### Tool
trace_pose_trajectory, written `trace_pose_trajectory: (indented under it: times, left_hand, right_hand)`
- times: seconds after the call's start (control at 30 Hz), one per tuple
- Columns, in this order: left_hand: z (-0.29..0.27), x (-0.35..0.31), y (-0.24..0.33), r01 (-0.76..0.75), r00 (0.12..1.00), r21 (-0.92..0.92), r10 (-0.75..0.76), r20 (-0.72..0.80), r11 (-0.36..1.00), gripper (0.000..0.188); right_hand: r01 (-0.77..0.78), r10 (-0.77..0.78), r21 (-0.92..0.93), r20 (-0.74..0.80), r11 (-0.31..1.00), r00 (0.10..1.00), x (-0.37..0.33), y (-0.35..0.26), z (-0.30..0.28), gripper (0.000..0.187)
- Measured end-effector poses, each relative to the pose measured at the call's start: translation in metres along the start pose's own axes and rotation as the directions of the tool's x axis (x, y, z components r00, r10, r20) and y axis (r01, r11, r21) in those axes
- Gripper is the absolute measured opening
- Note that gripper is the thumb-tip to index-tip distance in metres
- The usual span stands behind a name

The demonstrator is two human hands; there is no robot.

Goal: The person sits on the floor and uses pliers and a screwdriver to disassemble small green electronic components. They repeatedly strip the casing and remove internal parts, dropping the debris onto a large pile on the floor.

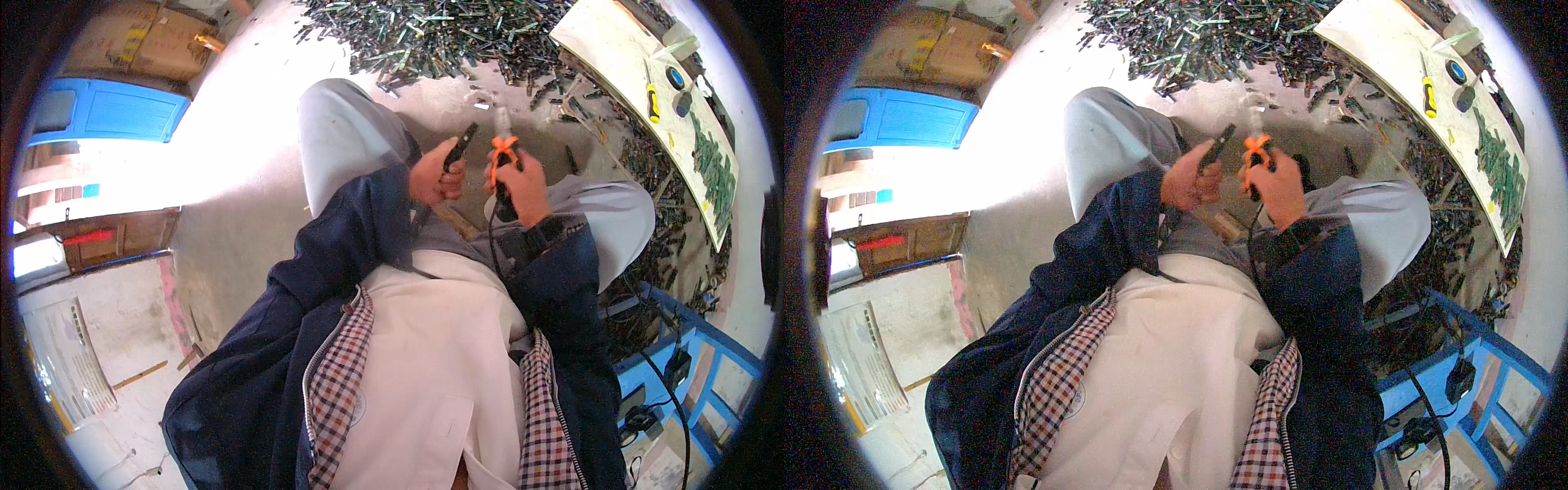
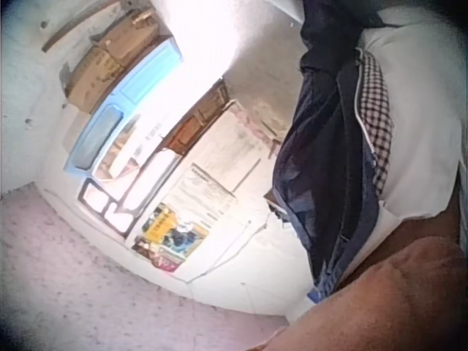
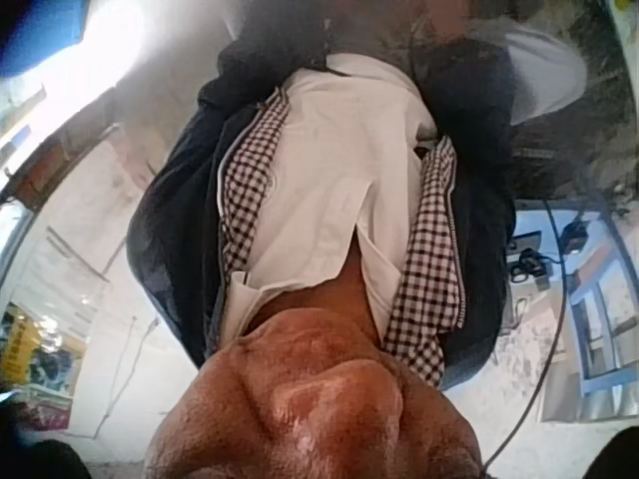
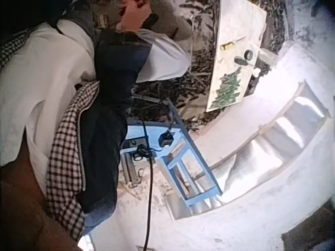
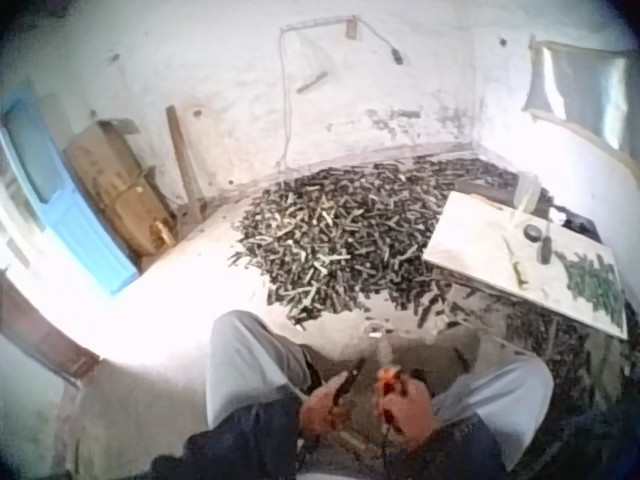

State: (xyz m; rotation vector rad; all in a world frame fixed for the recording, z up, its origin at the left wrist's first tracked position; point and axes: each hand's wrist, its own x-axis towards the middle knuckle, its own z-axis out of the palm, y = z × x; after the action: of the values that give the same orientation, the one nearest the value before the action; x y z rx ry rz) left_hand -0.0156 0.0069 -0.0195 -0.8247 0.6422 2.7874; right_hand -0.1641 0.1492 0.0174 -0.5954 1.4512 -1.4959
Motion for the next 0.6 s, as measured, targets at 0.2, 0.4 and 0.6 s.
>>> trace_pose_trajectory:
  times: [0.2, 0.4, 0.6]
  left_hand:
    - [0.013, -0.006, 0.007, -0.023, 1.0, -0.002, 0.023, -0.01, 1.0, 0.055]
    - [0.01, -0.006, 0.007, 0.019, 0.99, -0.06, -0.011, 0.141, 0.998, 0.054]
    - [0.012, -0.016, 0.006, 0.022, 0.998, -0.086, -0.016, 0.065, 0.996, 0.055]
  right_hand:
    - [0.0, 0.019, 0.149, -0.126, 0.989, 0.992, 0.024, -0.008, 0.003, 0.021]
    - [-0.061, 0.06, -0.012, -0.068, 0.998, 0.996, 0.063, 0.012, 0.001, 0.02]
    - [0.027, -0.035, -0.151, -0.048, 0.988, 0.998, 0.075, 0.008, 0.021, 0.021]
